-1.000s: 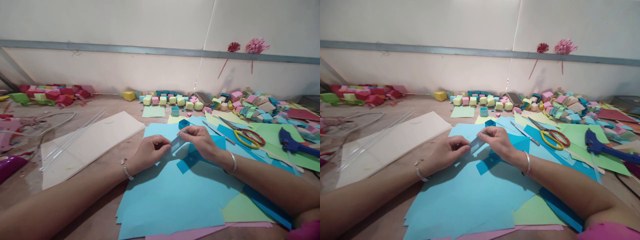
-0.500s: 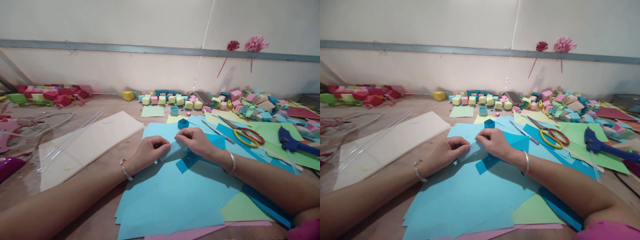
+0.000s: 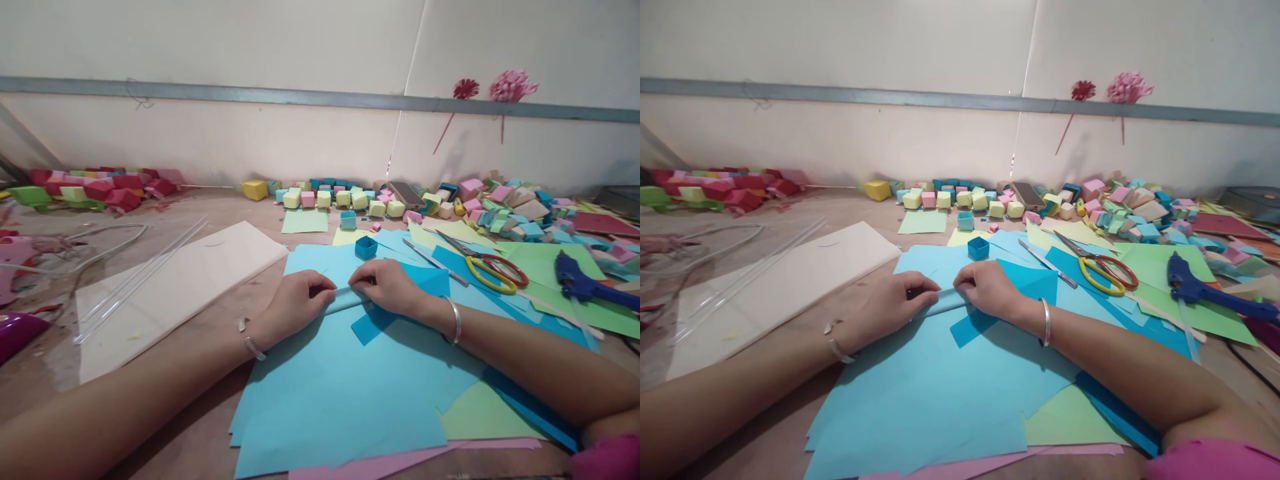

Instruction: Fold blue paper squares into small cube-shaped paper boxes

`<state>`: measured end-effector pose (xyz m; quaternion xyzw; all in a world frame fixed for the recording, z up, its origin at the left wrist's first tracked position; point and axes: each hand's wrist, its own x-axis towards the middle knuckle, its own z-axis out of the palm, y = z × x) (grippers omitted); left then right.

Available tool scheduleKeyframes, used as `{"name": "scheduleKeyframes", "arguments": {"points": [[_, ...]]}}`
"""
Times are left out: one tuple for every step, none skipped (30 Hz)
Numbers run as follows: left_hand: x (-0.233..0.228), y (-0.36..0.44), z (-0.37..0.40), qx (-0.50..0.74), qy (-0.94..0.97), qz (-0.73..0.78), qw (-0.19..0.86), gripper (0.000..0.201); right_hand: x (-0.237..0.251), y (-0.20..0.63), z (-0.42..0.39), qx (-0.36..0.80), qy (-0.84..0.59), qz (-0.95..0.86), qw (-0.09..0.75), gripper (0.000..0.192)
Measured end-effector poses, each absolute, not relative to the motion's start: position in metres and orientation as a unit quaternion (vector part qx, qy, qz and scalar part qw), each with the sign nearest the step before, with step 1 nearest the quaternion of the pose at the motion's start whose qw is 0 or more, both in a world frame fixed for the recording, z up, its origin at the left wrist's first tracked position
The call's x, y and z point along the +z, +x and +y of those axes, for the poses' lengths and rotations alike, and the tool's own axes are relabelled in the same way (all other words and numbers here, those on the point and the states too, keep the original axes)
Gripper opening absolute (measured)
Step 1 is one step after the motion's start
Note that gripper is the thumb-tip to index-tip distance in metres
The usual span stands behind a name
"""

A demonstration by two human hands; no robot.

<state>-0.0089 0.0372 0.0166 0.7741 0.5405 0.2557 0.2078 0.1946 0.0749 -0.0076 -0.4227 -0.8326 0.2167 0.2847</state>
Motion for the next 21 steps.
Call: {"name": "scheduleKeyframes", "arguments": {"points": [[0.014,-0.010,0.038,0.254,0.778,0.535,0.208,0.018,-0.009,0.194,0.074,0.190,-0.419,-0.842,0.281,0.019],[0.011,-0.010,0.038,0.252,0.784,0.529,0.207,0.018,-0.010,0.193,0.074,0.166,-0.416,-0.850,0.277,0.019],[0.008,-0.011,0.039,0.250,0.792,0.519,0.203,0.017,-0.012,0.193,0.074,0.148,-0.415,-0.855,0.273,0.019],[0.006,-0.012,0.039,0.246,0.803,0.506,0.196,0.016,-0.013,0.192,0.073,0.137,-0.414,-0.859,0.269,0.019],[0.005,-0.012,0.040,0.238,0.817,0.492,0.184,0.016,-0.015,0.191,0.074,0.129,-0.415,-0.861,0.264,0.019],[0.004,-0.013,0.040,0.229,0.830,0.480,0.167,0.019,-0.016,0.191,0.074,0.120,-0.415,-0.864,0.259,0.019],[0.003,-0.014,0.040,0.218,0.842,0.471,0.149,0.022,-0.018,0.191,0.075,0.105,-0.413,-0.869,0.253,0.019],[0.003,-0.015,0.040,0.204,0.851,0.466,0.133,0.025,-0.020,0.191,0.075,0.079,-0.408,-0.876,0.246,0.020],[0.003,-0.015,0.039,0.189,0.857,0.464,0.119,0.027,-0.021,0.191,0.076,0.044,-0.396,-0.887,0.235,0.021],[0.003,-0.015,0.039,0.176,0.862,0.463,0.109,0.028,-0.021,0.191,0.076,0.001,-0.375,-0.901,0.219,0.023],[0.003,-0.015,0.039,0.166,0.864,0.464,0.101,0.028,-0.021,0.191,0.075,-0.044,-0.347,-0.915,0.201,0.024],[0.004,-0.015,0.039,0.160,0.866,0.465,0.096,0.028,-0.020,0.191,0.074,-0.087,-0.315,-0.927,0.182,0.025],[0.004,-0.015,0.039,0.155,0.867,0.465,0.091,0.028,-0.019,0.191,0.073,-0.124,-0.285,-0.936,0.163,0.026],[0.004,-0.015,0.039,0.150,0.868,0.465,0.087,0.028,-0.017,0.191,0.072,-0.155,-0.266,-0.940,0.146,0.028],[0.004,-0.015,0.039,0.147,0.870,0.464,0.083,0.028,-0.015,0.191,0.070,-0.180,-0.258,-0.940,0.129,0.030],[0.003,-0.015,0.039,0.144,0.871,0.462,0.080,0.029,-0.013,0.191,0.068,-0.199,-0.264,-0.937,0.113,0.032],[0.003,-0.015,0.040,0.142,0.872,0.461,0.079,0.029,-0.011,0.190,0.067,-0.212,-0.276,-0.933,0.095,0.033],[0.003,-0.014,0.040,0.142,0.873,0.461,0.078,0.030,-0.010,0.190,0.065,-0.220,-0.288,-0.929,0.075,0.032],[0.003,-0.014,0.040,0.144,0.872,0.461,0.079,0.030,-0.009,0.189,0.064,-0.222,-0.298,-0.927,0.054,0.031],[0.003,-0.014,0.040,0.145,0.871,0.463,0.080,0.030,-0.008,0.188,0.062,-0.222,-0.302,-0.927,0.034,0.029],[0.003,-0.014,0.040,0.146,0.870,0.464,0.082,0.029,-0.007,0.187,0.060,-0.220,-0.302,-0.927,0.016,0.026]]}}
